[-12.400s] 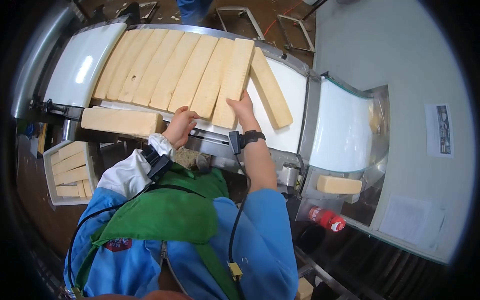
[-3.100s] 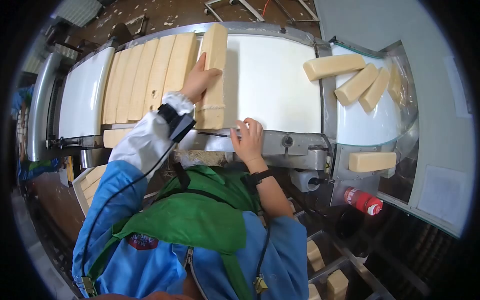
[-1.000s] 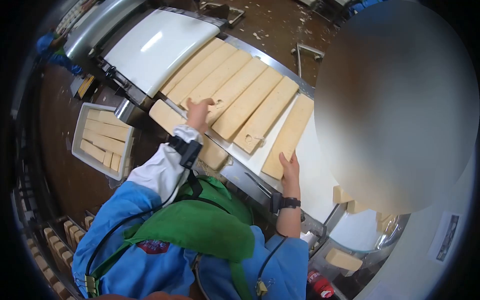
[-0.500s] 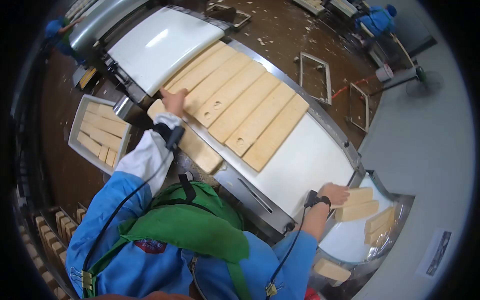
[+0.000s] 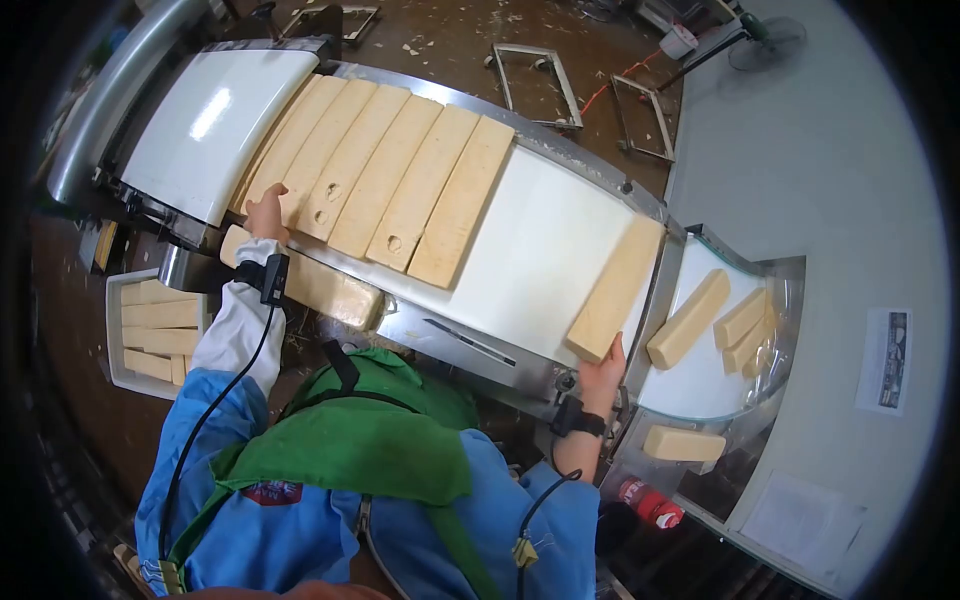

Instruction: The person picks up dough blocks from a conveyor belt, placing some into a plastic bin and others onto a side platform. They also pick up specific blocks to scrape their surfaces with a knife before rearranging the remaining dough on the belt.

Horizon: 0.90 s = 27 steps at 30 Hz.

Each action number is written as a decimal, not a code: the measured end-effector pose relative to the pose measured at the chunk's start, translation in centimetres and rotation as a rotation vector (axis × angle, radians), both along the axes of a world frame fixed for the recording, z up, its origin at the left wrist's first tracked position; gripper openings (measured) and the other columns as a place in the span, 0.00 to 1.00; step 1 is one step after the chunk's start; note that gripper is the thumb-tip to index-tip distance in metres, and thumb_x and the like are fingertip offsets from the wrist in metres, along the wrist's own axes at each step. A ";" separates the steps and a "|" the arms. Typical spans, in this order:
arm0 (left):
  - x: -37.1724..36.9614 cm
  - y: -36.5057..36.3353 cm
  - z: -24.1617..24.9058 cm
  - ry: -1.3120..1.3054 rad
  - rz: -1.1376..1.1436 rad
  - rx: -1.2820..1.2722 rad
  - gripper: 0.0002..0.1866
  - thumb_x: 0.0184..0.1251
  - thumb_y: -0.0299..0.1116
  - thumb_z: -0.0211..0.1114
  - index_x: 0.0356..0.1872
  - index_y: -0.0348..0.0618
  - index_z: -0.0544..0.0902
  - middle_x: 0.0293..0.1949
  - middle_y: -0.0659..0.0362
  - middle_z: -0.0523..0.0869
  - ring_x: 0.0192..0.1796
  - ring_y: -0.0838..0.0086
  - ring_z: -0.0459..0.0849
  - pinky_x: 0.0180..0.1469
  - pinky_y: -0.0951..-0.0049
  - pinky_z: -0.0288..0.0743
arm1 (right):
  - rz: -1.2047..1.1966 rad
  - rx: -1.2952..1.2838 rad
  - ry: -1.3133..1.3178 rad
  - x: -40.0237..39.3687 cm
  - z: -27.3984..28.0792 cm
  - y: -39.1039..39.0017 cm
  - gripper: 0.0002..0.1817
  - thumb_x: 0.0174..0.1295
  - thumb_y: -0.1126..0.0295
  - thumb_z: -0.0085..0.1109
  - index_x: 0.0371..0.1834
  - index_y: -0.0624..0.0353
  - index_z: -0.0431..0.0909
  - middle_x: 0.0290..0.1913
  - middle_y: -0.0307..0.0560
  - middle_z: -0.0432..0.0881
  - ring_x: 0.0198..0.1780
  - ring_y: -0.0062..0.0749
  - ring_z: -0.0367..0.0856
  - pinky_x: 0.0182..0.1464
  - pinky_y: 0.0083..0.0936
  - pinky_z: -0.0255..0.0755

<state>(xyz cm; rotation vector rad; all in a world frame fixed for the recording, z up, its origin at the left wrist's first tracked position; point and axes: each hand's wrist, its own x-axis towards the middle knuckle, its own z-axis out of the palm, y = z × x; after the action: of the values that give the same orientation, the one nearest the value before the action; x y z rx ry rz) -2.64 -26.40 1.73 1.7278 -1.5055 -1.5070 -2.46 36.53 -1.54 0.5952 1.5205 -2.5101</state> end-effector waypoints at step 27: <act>1.4 13.3 1.4 0.351 -0.364 0.313 0.61 0.50 0.32 0.69 0.82 0.43 0.36 0.82 0.43 0.39 0.83 0.46 0.36 0.80 0.48 0.35 | -0.129 1.730 -0.587 -10.0 -1.5 10.8 0.59 0.49 0.46 0.73 0.80 0.64 0.53 0.66 0.78 0.70 0.63 0.65 0.76 0.64 0.54 0.72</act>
<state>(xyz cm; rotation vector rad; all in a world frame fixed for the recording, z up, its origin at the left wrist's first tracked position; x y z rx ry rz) -1.25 -13.14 3.14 1.2813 -1.5094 -2.2003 -12.44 47.32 -3.07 1.3273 2.8830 -0.2658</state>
